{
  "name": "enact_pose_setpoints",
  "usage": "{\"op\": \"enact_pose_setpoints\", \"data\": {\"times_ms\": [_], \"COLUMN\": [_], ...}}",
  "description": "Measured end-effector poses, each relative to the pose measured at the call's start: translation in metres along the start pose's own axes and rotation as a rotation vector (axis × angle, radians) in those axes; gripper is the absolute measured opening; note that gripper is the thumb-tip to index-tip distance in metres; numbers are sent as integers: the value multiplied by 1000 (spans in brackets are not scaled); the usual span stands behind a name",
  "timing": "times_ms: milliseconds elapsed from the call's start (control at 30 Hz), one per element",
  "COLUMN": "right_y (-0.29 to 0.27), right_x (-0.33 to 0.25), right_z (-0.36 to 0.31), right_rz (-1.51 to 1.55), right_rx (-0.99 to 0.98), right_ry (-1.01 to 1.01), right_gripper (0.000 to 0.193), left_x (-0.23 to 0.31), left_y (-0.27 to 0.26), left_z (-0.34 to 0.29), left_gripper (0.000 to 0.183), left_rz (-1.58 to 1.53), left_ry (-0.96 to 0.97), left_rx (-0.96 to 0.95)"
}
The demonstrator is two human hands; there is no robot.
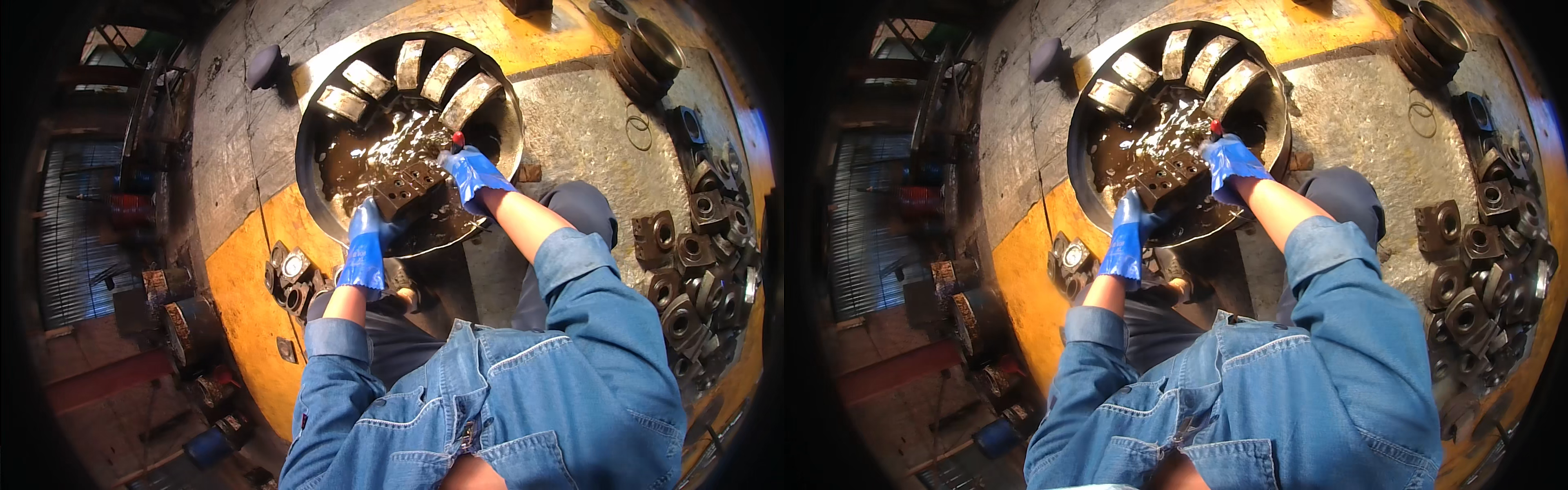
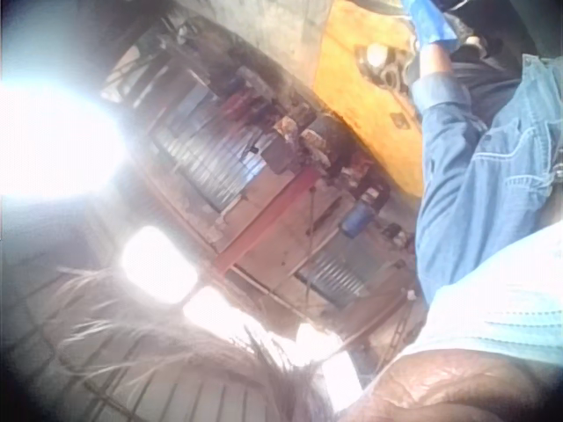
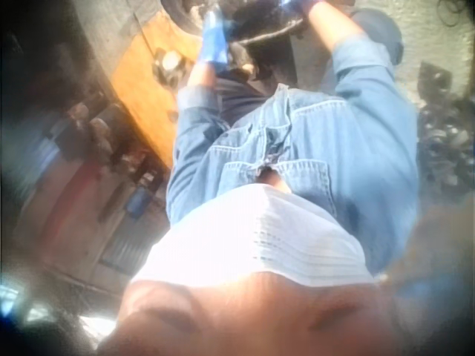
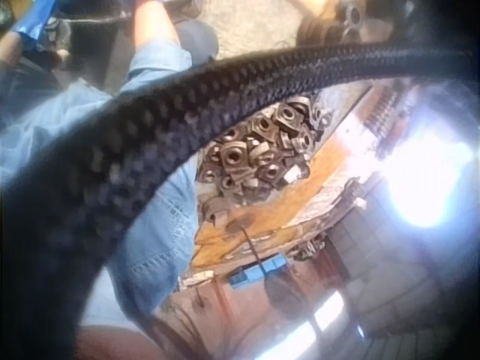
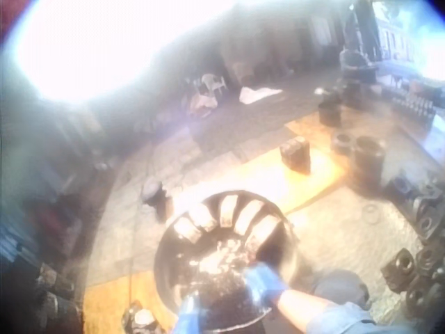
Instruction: The person washes metal components in a tub of dark liquid by hand and using a small brush, turning the parts over and scrubbing them before moving them to the side of the tub.
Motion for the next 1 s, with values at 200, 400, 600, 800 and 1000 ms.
{"op": "enact_pose_setpoints", "data": {"times_ms": [200, 400, 600, 800, 1000], "right_y": [-11, -49, -24, 26, 23], "right_x": [16, -48, -32, -14, -7], "right_z": [1, -57, -19, 16, 32], "right_rz": [-353, -130, 7, 432, 475], "right_rx": [-104, -96, -121, -228, -210], "right_ry": [-432, -492, -320, -356, -133], "right_gripper": [36, 65, 40, 24, 1], "left_x": [28, 29, 11, -2, 11], "left_y": [-5, -3, 2, 7, -2], "left_z": [-13, -18, -10, -12, -18], "left_gripper": [80, 78, 76, 81, 80], "left_rz": [-75, -75, -42, 17, -17], "left_ry": [59, 33, 101, 79, 60], "left_rx": [37, 63, 88, 131, 97]}}
Point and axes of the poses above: each hand's wrist, its own z-axis towards the middle knuckle, its own y-axis out of the palm, x = y × z, the point moved 5 cm from there along z, towards the middle knuckle, and after that the axes turned 11 degrees about -z, right-handed, at the moved point
